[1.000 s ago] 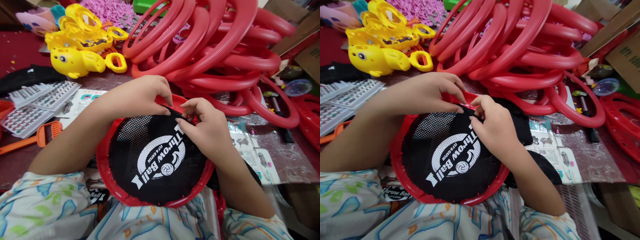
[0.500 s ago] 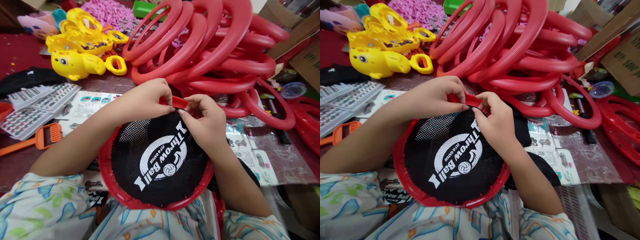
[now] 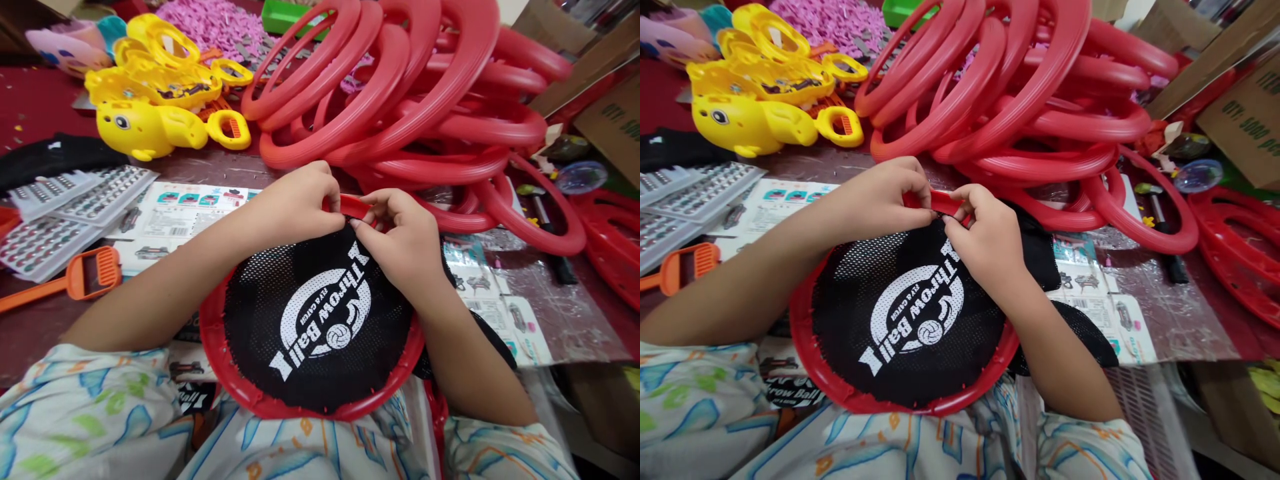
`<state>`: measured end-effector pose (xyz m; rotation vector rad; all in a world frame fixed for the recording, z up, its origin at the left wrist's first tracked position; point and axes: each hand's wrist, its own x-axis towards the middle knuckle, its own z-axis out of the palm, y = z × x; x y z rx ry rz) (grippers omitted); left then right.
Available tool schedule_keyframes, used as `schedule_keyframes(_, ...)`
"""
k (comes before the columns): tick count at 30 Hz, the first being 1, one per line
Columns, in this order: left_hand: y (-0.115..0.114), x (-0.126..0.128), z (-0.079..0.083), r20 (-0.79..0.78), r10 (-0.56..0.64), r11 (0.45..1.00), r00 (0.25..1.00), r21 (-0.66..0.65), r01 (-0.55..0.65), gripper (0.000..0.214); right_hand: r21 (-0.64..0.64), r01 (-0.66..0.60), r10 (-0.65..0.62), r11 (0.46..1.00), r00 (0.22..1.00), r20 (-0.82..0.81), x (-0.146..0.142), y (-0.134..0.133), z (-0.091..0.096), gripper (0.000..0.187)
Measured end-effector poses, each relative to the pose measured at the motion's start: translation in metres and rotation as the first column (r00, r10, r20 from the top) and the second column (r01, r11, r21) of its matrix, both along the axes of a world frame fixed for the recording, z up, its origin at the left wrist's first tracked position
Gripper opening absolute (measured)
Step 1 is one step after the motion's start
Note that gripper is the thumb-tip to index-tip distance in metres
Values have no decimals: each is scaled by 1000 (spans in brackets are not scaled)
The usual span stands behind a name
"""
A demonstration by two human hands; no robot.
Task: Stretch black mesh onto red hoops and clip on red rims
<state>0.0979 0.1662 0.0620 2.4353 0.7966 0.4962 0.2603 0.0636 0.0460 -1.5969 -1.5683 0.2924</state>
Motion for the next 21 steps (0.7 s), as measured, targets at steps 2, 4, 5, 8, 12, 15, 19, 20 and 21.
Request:
schedule_keyframes(2, -2, 2, -2, -18, 24, 1000, 1000, 15, -24, 8, -14, 4, -4, 1000, 1000, -5, 0, 1, -1, 26)
schedule_keyframes(4, -4, 4, -4, -33, 53, 998, 998, 46, -52, 9, -23, 5, -5, 1000, 1000, -23, 0, 2, -3, 27)
schedule_keyframes(5, -5, 4, -4, -38, 65, 996, 997, 65, -63, 10, -24, 3, -4, 1000, 999, -32, 0, 3, -4, 29)
schedule_keyframes(8, -7, 5, -6, -45, 68, 993, 997, 104, -63, 9, -26, 8, -9, 1000, 999, -33, -2, 5, -5, 30)
schedule_keyframes(12, -9, 4, -5, -78, 64, 992, 995, 117, -55, 9, -38, 21, -21, 999, 1000, 6, -4, 4, -5, 28)
schedule_keyframes(15, -11, 1, -1, -118, 39, 991, 992, 134, -23, 12, 32, 1, -5, 999, 993, 114, -1, -1, -2, 25)
schedule_keyframes(19, -6, -12, 8, -133, -28, 985, 991, 166, 50, 19, 150, -74, 22, 986, 946, 323, 10, -10, 9, 4)
schedule_keyframes(20, -3, -17, 11, -146, -46, 984, 988, 166, 70, 21, 146, -92, 37, 985, 939, 343, 12, -13, 12, 6)
schedule_keyframes(21, 1, -22, 15, -165, -60, 984, 985, 158, 86, 23, 129, -107, 55, 986, 934, 352, 14, -16, 14, 10)
